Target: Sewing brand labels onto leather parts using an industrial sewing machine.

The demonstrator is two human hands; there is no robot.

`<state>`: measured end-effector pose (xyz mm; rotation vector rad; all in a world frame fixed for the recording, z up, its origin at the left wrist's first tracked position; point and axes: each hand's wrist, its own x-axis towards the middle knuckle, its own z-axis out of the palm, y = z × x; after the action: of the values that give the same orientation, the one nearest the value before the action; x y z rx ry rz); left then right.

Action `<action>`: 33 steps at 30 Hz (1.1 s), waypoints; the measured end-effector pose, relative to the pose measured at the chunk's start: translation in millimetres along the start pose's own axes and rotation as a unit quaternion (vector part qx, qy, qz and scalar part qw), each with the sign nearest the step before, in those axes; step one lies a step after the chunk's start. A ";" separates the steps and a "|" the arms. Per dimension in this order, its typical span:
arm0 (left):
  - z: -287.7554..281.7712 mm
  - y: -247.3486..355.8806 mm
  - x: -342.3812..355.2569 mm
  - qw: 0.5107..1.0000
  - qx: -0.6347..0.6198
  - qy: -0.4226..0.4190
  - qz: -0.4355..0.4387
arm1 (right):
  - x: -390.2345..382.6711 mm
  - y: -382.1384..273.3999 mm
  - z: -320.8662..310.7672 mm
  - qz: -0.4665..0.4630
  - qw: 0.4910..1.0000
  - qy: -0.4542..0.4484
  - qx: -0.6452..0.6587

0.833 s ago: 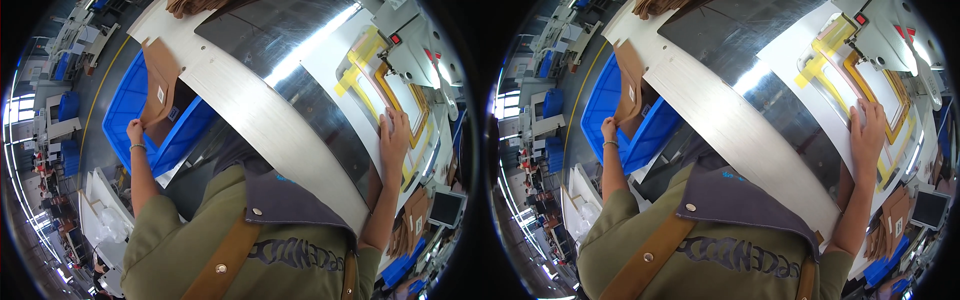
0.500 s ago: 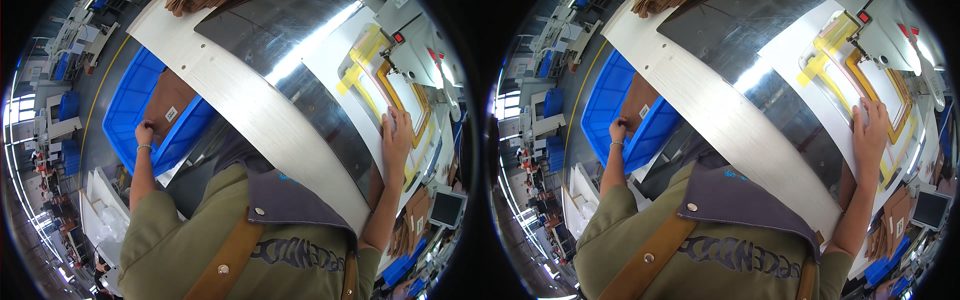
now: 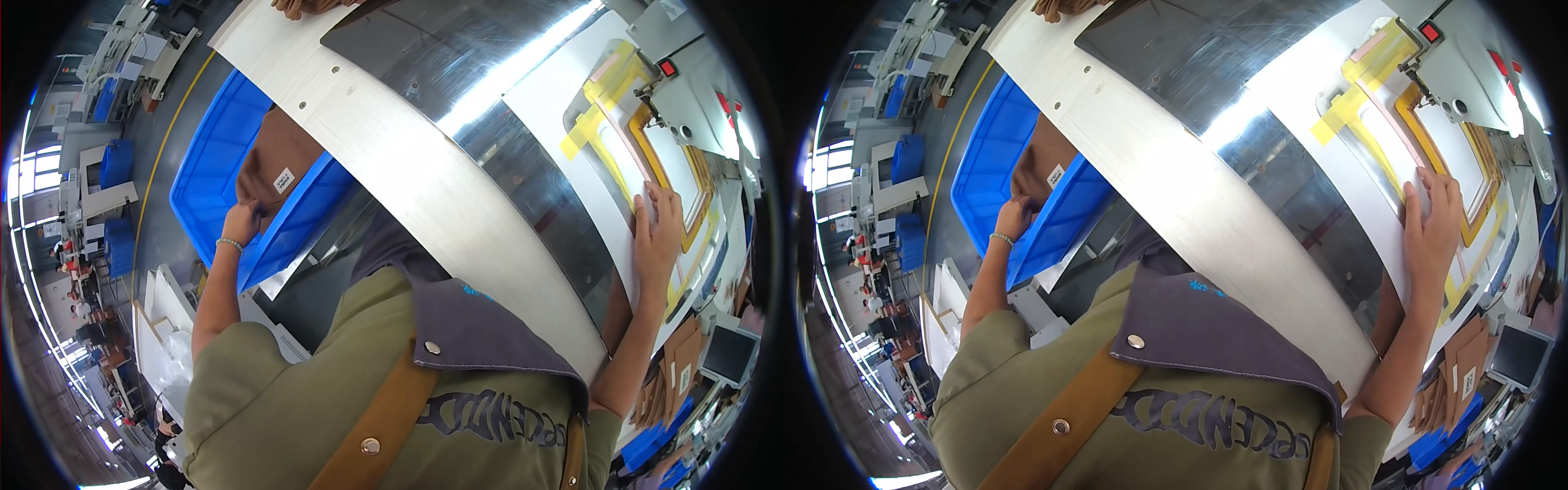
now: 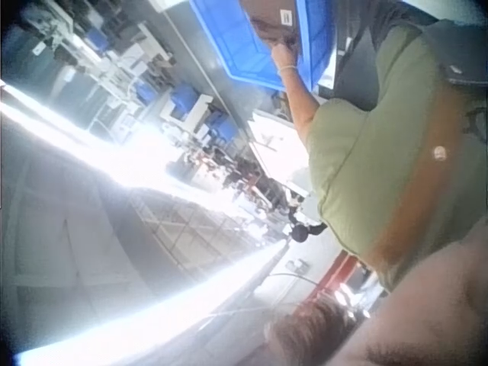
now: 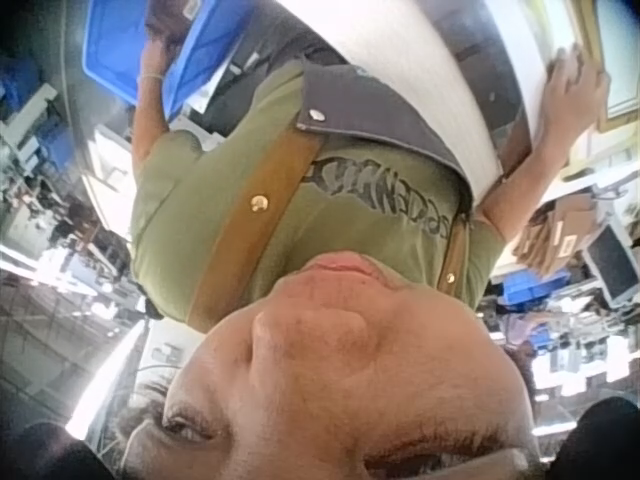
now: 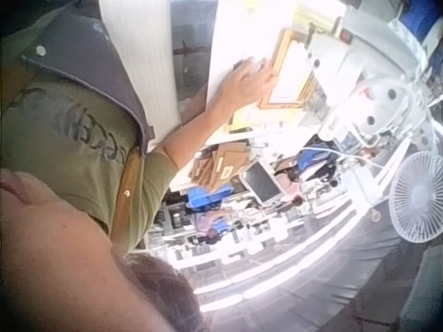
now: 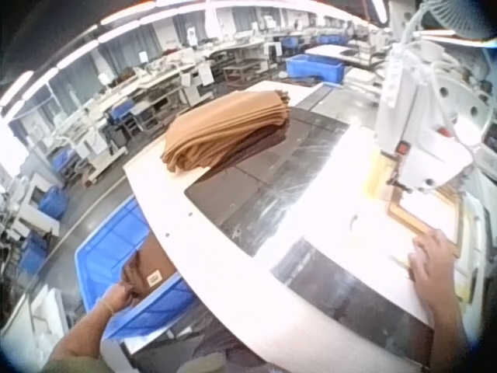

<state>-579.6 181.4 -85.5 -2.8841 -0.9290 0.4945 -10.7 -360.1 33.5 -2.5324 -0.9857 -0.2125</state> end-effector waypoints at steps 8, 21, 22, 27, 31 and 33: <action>119.7 -92.6 22.4 0.713 -0.531 0.188 -0.418 | -0.9 -0.1 -1.1 0.003 1.000 0.002 0.009; -61.5 16.5 174.5 0.716 -0.365 0.584 -0.117 | 1.8 12.5 11.1 -0.068 0.996 0.063 -0.003; -113.6 49.4 176.0 0.702 -0.395 0.591 -0.029 | 3.4 10.6 11.7 -0.047 0.997 0.054 0.027; -262.7 285.9 172.8 0.719 -0.513 0.374 0.283 | -3.1 19.7 -3.4 -0.050 0.997 0.036 0.046; -294.6 417.1 189.9 0.749 -0.360 0.173 0.529 | -11.3 24.2 -14.7 -0.049 0.997 0.006 0.061; -291.3 465.3 196.5 0.730 -0.273 0.191 0.597 | -10.8 24.6 -13.5 -0.063 0.994 -0.013 0.084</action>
<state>-76.0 -75.0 58.4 -3.4675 1.1590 -0.4696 -2.0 -388.9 34.7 -2.3293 -1.1248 -0.1269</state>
